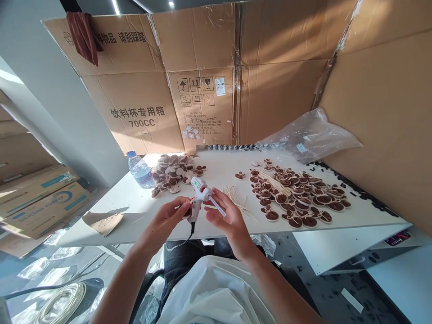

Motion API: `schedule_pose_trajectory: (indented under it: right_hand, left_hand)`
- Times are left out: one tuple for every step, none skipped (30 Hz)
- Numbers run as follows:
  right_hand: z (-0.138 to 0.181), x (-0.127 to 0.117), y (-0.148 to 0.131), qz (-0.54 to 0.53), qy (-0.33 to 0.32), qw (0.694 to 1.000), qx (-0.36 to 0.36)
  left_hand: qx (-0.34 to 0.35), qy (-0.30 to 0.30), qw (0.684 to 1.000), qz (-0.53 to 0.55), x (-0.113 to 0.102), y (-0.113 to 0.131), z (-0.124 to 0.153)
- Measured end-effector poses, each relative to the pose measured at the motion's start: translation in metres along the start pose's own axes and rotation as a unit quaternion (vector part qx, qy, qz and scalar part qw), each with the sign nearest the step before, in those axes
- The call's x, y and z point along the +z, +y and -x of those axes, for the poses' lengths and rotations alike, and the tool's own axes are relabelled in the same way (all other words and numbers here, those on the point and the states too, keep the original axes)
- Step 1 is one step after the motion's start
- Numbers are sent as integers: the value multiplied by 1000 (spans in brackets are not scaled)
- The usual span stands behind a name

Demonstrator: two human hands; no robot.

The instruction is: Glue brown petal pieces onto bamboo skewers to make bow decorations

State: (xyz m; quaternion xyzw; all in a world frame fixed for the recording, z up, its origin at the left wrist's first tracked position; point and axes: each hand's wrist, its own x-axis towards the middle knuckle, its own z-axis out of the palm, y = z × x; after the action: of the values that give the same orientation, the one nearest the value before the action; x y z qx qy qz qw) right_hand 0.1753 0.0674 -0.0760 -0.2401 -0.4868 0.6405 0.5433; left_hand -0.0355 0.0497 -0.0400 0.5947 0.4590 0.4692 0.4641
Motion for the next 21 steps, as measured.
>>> schedule_pose_trajectory:
  right_hand:
    - [1, 0, 3, 0, 5, 1000, -8]
    - [1, 0, 8, 7, 18, 1000, -16]
    - [2, 1, 13, 18, 31, 999, -18]
    - [3, 3, 18, 28, 39, 999, -12]
    - [4, 5, 24, 30, 43, 999, 0]
    - [4, 7, 30, 24, 41, 999, 17]
    - [5, 9, 35, 10, 40, 999, 35]
    - [5, 11, 39, -9, 42, 998, 48]
    - [5, 12, 42, -27, 51, 997, 55]
    - [5, 13, 44, -43, 65, 995, 55]
    - [4, 13, 45, -55, 78, 994, 51]
    - [4, 12, 45, -64, 88, 993, 46]
    - [3, 11, 44, -74, 97, 992, 40]
    - [3, 11, 42, -83, 104, 990, 34]
    - [3, 10, 39, -90, 113, 989, 29]
    - [3, 9, 36, -95, 121, 988, 25]
    - [3, 8, 33, -96, 128, 987, 22]
    - [3, 8, 30, -97, 133, 986, 18]
    - [4, 8, 28, -99, 135, 986, 15]
    - [5, 8, 26, -103, 134, 986, 11]
    - [6, 8, 25, -107, 132, 985, 9]
  left_hand:
    - [6, 2, 1000, 1, 2, 2, 1]
    - [11, 3, 1000, 0, 4, 4, 3]
    - [16, 4, 1000, -2, 7, 5, 4]
    - [20, 3, 1000, -2, 10, 5, 4]
    - [22, 0, 1000, -1, 14, 4, 5]
    - [24, -6, 1000, 4, 18, 3, 5]
    - [26, -13, 1000, 10, 22, 1, 6]
    - [28, -21, 999, 15, 25, 0, 6]
    - [32, -28, 999, 19, 28, -2, 6]
    - [36, -34, 999, 21, 30, -3, 6]
    - [40, -43, 998, 22, 31, -3, 7]
    - [44, -51, 997, 22, 31, -2, 7]
    - [46, -59, 997, 19, 31, -1, 7]
    - [49, -60, 997, 14, 30, 0, 8]
    - [50, -53, 997, 7, 28, 0, 8]
    - [48, -36, 998, -1, 26, 1, 8]
    - [46, -12, 999, -10, 25, 2, 9]
    - [43, 11, 999, -21, 23, 2, 9]
    - [43, 27, 998, -33, 22, 2, 9]
    - [46, 35, 997, -46, 21, 3, 10]
    - [52, 35, 996, -59, 21, 3, 10]
